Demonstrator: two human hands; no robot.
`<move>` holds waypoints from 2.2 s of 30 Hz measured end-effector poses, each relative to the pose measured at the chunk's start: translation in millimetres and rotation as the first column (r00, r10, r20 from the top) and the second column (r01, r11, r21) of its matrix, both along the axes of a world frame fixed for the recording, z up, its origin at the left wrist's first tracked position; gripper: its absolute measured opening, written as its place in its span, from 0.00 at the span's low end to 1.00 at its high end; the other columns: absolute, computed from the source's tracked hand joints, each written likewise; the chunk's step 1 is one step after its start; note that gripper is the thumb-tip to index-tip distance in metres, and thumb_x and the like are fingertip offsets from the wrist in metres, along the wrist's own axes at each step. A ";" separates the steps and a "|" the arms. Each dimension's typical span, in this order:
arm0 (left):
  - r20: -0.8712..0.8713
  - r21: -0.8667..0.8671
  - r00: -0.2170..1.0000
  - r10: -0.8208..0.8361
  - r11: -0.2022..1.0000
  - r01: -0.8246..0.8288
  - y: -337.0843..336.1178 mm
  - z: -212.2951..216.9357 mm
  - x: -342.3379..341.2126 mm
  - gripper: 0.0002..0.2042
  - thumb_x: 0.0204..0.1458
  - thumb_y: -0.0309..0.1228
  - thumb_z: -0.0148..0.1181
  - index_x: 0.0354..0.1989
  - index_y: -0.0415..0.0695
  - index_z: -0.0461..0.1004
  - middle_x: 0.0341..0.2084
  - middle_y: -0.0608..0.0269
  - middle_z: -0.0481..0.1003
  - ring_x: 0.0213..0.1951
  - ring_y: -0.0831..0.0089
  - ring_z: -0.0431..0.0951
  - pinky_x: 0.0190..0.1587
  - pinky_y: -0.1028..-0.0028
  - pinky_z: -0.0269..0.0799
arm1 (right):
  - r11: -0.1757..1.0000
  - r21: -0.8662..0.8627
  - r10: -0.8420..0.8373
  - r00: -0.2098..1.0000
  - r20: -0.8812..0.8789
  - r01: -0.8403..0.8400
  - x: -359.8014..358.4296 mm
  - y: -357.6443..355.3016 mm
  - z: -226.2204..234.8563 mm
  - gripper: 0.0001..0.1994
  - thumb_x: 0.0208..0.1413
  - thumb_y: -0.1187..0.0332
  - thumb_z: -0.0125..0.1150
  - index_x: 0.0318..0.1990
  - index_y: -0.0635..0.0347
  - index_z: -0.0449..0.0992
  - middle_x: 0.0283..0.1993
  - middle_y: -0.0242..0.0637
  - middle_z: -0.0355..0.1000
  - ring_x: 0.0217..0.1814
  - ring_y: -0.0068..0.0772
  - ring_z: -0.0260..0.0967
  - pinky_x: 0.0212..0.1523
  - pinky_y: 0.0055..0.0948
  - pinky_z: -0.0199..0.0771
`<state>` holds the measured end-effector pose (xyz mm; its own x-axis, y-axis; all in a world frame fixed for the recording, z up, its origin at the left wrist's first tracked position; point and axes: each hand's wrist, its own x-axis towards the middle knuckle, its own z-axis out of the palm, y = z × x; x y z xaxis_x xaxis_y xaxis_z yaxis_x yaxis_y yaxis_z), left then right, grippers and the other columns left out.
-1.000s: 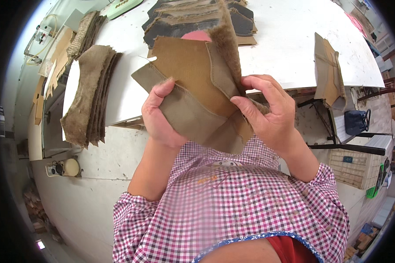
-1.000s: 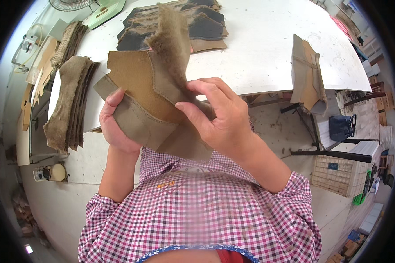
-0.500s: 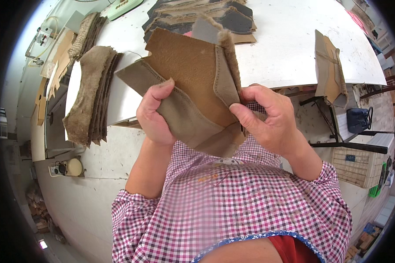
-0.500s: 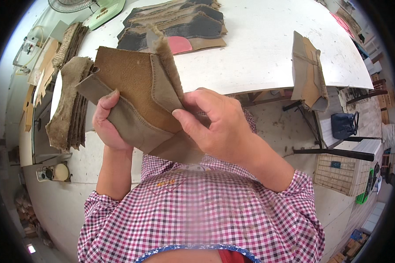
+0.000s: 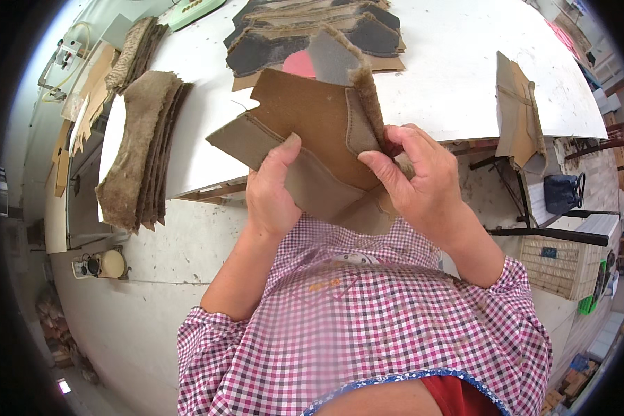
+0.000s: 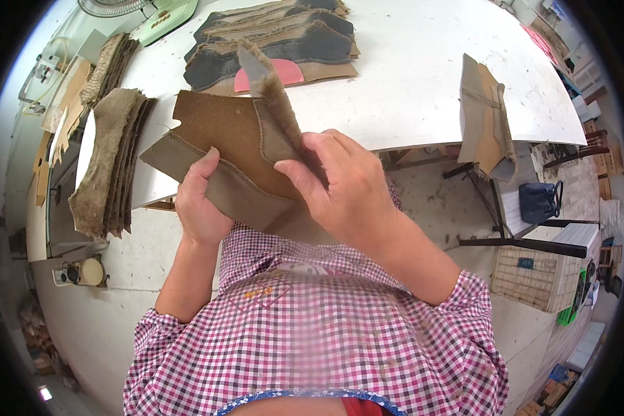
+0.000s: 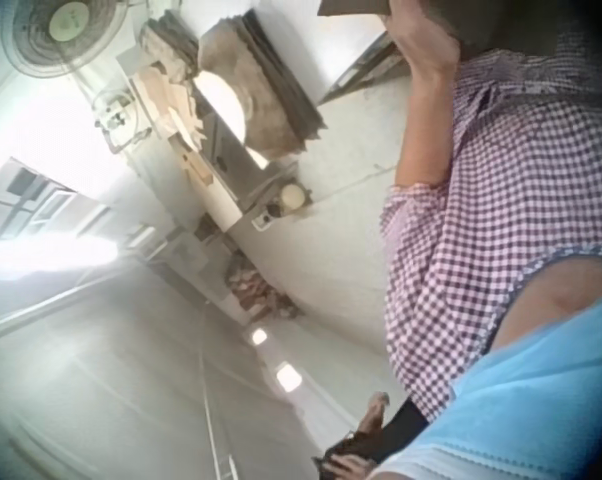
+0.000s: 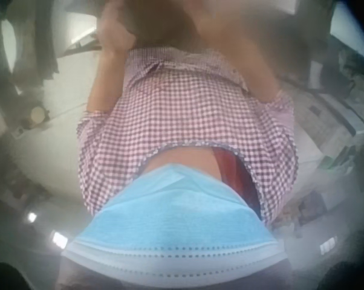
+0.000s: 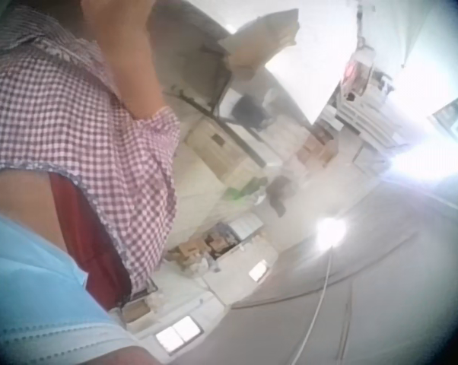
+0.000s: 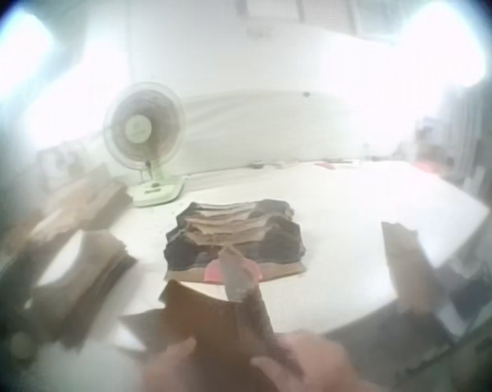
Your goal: The person repeatedly picks up brown leather shoe parts from a stack on a white table, turns them over to view both sides, and places them back on the stack. The person handles the parts one at a time and continues this cycle throughout the clip.
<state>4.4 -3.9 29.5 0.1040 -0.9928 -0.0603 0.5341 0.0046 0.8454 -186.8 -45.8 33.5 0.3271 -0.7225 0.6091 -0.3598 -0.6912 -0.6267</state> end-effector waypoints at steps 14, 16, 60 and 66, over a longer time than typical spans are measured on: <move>0.009 0.021 0.998 -0.057 0.998 0.057 -0.7 -1.5 -8.9 0.19 0.61 0.33 0.41 0.56 0.33 0.64 0.51 0.50 0.70 0.53 0.62 0.72 0.54 0.64 0.70 | 0.963 0.266 -0.012 0.973 0.230 -0.051 2.7 6.9 -5.5 0.08 0.52 0.73 0.65 0.31 0.66 0.72 0.24 0.41 0.72 0.23 0.29 0.71 0.23 0.27 0.68; 0.082 -0.002 0.996 -0.037 0.999 0.038 1.8 -4.5 -12.5 0.19 0.60 0.32 0.42 0.55 0.33 0.65 0.51 0.50 0.71 0.52 0.62 0.72 0.54 0.65 0.70 | 0.984 0.180 -0.027 0.995 0.092 0.010 -0.6 6.9 5.7 0.08 0.52 0.72 0.65 0.32 0.66 0.72 0.24 0.41 0.72 0.22 0.31 0.71 0.24 0.27 0.69; 0.315 0.044 0.947 -0.066 0.998 0.055 9.2 -12.6 -15.5 0.17 0.58 0.28 0.51 0.54 0.33 0.67 0.48 0.53 0.73 0.48 0.66 0.74 0.51 0.67 0.72 | 0.992 0.123 -0.029 0.998 0.064 0.021 -3.3 2.7 1.9 0.08 0.51 0.74 0.66 0.29 0.66 0.72 0.25 0.39 0.71 0.22 0.31 0.70 0.21 0.26 0.68; 0.259 0.059 0.961 -0.098 0.995 0.085 11.5 -13.2 -17.9 0.17 0.58 0.29 0.51 0.53 0.34 0.68 0.47 0.55 0.73 0.48 0.66 0.74 0.50 0.68 0.72 | 0.976 0.163 0.124 0.983 0.136 -0.146 -11.5 -2.0 -3.2 0.08 0.50 0.75 0.64 0.26 0.66 0.70 0.22 0.38 0.68 0.19 0.29 0.64 0.20 0.27 0.64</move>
<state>-13.5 7.6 16.2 0.0314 -0.9954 -0.0901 0.2910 -0.0771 0.9536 -198.3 -47.8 30.3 0.3585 -0.7740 0.5219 -0.1824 -0.6064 -0.7740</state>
